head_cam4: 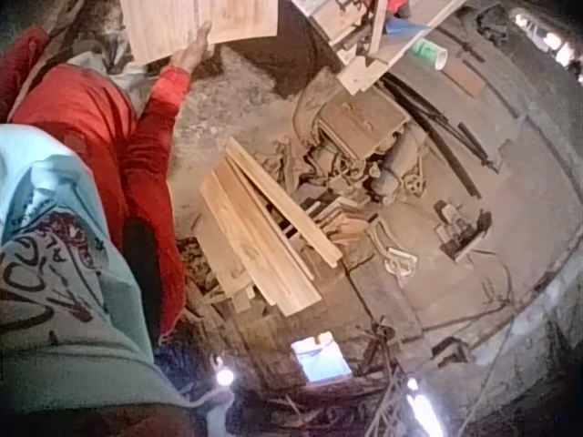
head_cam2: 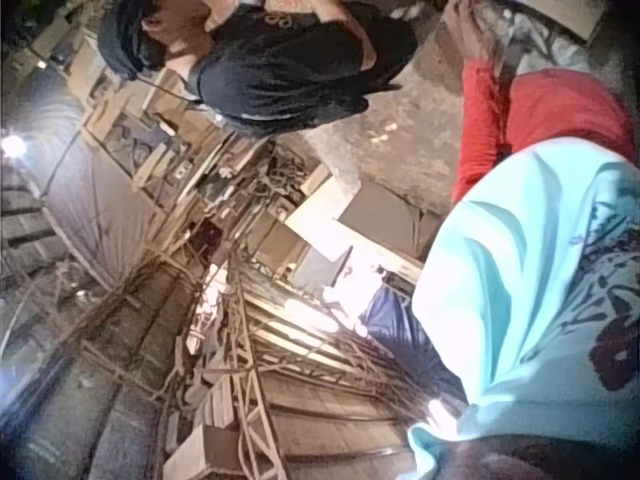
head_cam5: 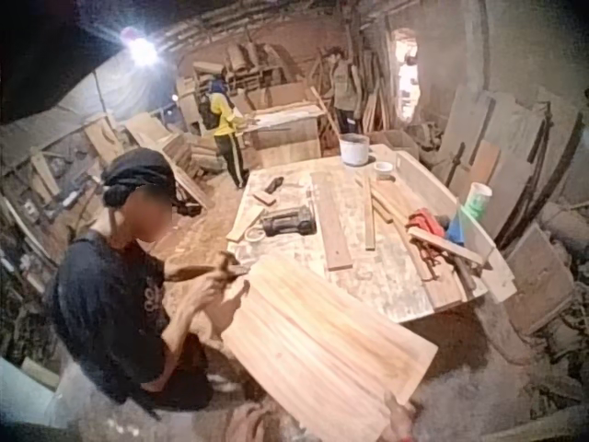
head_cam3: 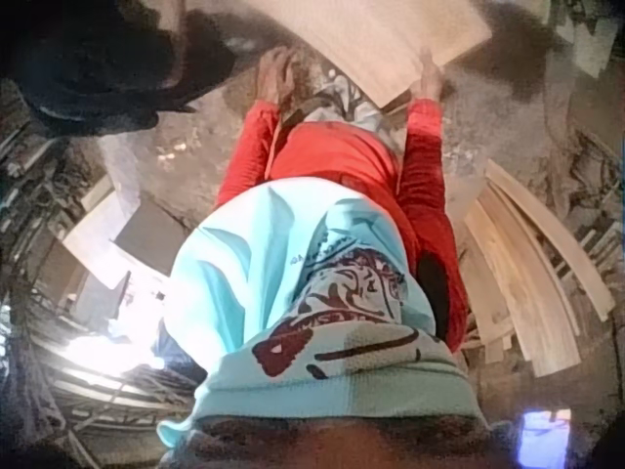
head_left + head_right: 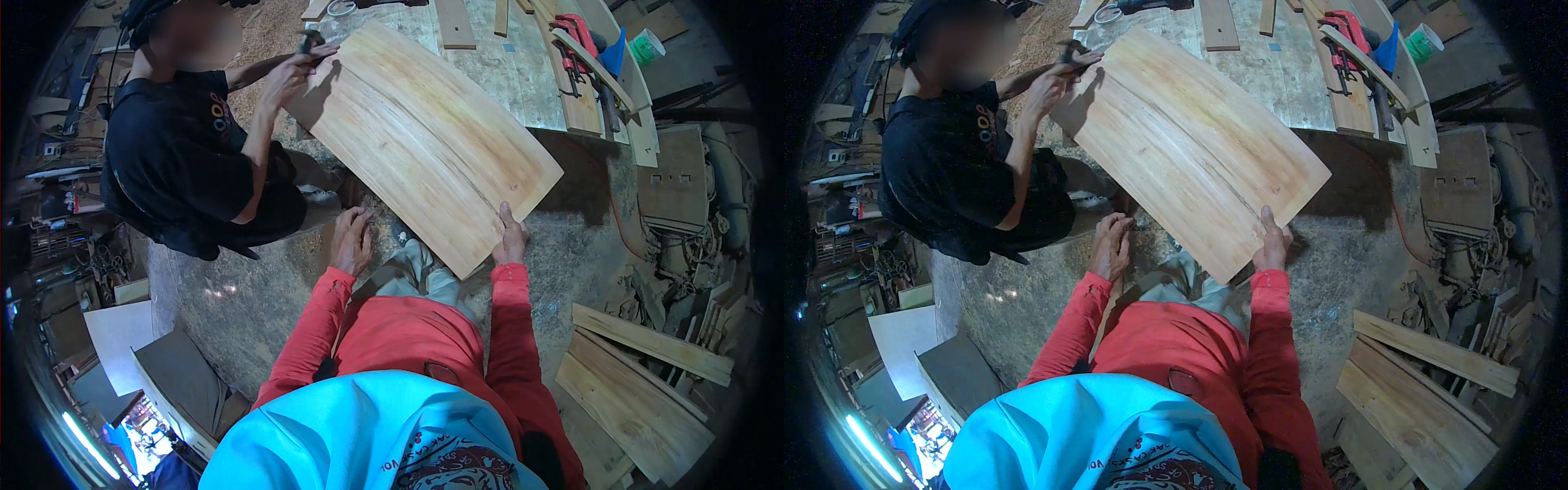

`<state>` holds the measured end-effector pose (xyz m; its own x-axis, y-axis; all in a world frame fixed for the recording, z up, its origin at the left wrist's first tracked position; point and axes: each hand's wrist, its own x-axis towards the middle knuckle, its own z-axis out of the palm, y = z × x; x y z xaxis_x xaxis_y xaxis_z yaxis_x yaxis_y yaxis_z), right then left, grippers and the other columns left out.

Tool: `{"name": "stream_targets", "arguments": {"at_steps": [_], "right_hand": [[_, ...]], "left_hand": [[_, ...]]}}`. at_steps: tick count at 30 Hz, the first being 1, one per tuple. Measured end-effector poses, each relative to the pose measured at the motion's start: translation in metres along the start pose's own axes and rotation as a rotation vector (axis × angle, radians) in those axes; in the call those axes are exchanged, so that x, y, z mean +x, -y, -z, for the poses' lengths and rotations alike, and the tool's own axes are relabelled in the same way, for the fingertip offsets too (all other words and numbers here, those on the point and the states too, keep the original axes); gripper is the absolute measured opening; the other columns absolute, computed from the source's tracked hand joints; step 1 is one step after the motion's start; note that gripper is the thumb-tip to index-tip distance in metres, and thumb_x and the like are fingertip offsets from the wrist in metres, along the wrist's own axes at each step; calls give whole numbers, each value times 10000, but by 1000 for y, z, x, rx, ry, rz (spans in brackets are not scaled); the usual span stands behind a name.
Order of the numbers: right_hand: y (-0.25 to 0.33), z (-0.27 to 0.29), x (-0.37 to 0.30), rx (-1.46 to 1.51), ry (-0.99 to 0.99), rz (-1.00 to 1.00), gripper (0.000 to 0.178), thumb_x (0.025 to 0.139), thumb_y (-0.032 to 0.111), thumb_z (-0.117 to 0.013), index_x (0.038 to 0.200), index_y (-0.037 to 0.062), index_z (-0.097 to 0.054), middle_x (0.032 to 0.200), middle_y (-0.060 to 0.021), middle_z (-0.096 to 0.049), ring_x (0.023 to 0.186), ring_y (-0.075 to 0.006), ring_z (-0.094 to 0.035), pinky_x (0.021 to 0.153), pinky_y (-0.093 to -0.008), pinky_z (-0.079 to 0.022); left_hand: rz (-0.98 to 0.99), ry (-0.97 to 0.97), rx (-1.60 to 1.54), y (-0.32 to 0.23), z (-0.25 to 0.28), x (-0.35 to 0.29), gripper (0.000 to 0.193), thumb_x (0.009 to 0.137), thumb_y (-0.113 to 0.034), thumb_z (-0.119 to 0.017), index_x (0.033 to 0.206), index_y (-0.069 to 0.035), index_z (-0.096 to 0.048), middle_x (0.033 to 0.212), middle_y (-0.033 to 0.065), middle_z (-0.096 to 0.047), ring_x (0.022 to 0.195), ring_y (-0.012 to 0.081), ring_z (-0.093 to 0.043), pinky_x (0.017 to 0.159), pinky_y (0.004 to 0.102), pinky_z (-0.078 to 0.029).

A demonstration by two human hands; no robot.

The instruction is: Hammer nails and assemble two wood panels on a workbench.

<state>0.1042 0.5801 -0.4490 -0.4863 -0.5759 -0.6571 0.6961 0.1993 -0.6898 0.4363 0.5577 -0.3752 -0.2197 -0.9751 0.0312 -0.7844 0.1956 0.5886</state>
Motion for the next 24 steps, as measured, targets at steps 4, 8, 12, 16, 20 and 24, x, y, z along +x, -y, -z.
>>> {"name": "stream_targets", "arguments": {"at_steps": [4, 8, 12, 16, 20, 24], "right_hand": [[2, -2, -1, -50, -71, -6, 477, 802, 215, -850, 1132, 3, -579, 1062, -108, -659, 951, -227, -658, 862, -384, -552], [-4, 4, 6, -38, -15, 15, 663, 744, 279, -894, 1241, 9, -547, 1172, -101, -599, 1037, -247, -593, 868, -438, -510], [-10, 11, 16, -50, -34, -27, 637, 756, 265, -885, 1244, 18, -558, 1159, -94, -612, 1023, -238, -605, 861, -407, -513], [-8, 7, 11, -11, 0, -8, 587, 771, 244, -873, 1232, 23, -585, 1166, -90, -635, 1028, -224, -612, 882, -386, -517], [-6, 4, 8, 26, -6, -30, 541, 784, 226, -862, 1215, 21, -608, 1159, -86, -652, 1023, -215, -617, 893, -396, -524], [-7, 6, 12, 23, 13, -19, 547, 781, 226, -864, 1215, 20, -605, 1146, -84, -650, 1017, -214, -618, 874, -401, -531]], "left_hand": [[-5, -2, 9, 0, 0, -3, 317, 849, 3, -594, 1162, -31, -630, 1240, 183, -566, 1160, 383, -529, 992, 430, -456], [13, 4, 3, -4, 2, -5, 334, 834, 17, -587, 1161, -34, -631, 1235, 185, -562, 1161, 386, -521, 994, 436, -453], [14, -7, -10, -3, 2, -9, 329, 840, 15, -586, 1161, -39, -633, 1218, 183, -562, 1151, 384, -520, 988, 434, -454], [5, -14, 6, 0, 3, -12, 325, 845, 14, -588, 1162, -41, -632, 1199, 178, -567, 1132, 379, -529, 984, 428, -454], [10, -18, 35, 5, 2, -17, 321, 846, 18, -590, 1159, -37, -631, 1203, 175, -570, 1133, 372, -535, 986, 422, -455], [1, -18, 42, 8, 1, -20, 320, 845, 22, -589, 1156, -36, -631, 1214, 176, -569, 1139, 372, -535, 985, 419, -457]]}}
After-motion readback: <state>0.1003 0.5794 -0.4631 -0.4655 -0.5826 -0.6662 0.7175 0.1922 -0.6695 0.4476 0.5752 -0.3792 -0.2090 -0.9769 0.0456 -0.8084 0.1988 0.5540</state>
